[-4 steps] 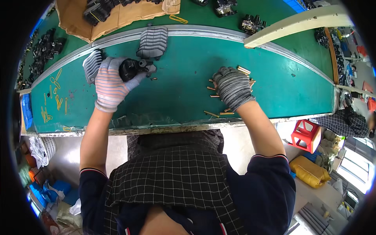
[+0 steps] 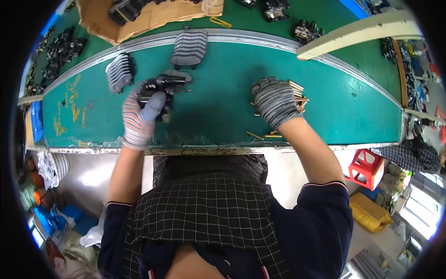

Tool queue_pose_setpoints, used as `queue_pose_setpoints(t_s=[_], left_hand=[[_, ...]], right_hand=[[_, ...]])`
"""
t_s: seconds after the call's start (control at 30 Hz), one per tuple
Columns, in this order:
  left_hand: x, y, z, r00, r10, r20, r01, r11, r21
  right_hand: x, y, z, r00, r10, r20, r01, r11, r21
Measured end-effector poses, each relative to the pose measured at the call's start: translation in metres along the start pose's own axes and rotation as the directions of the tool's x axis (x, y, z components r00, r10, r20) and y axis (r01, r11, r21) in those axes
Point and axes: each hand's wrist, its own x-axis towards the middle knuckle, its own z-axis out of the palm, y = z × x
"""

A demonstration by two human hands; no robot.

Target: Assembling small engine components using a pneumatic screwdriver at a factory workstation.

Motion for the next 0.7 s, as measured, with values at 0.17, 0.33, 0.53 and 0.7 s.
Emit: queue_pose_setpoints(t_s=[0.17,0.33,0.53,0.7], left_hand=[[-0.031,-0.001,0.037,0.907,-0.406,0.112,0.37,0.643,-0.671],[-0.029,-0.026,0.036,0.899,-0.408,0.161,0.398,0.602,-0.693],[-0.02,-0.033,0.043,0.858,-0.499,0.121,0.403,0.508,-0.762],[-0.017,-0.038,0.037,0.853,-0.495,0.167,0.397,0.406,-0.823]], right_hand=[[0.025,0.004,-0.006,0.993,-0.11,0.038,0.114,0.988,-0.1],[0.02,-0.005,-0.013,0.955,-0.143,-0.261,0.234,0.903,0.36],[0.029,-0.095,-0.03,0.771,0.343,-0.537,0.466,0.272,0.842],[0.041,-0.104,-0.027,0.694,0.181,-0.697,0.575,0.444,0.687]])
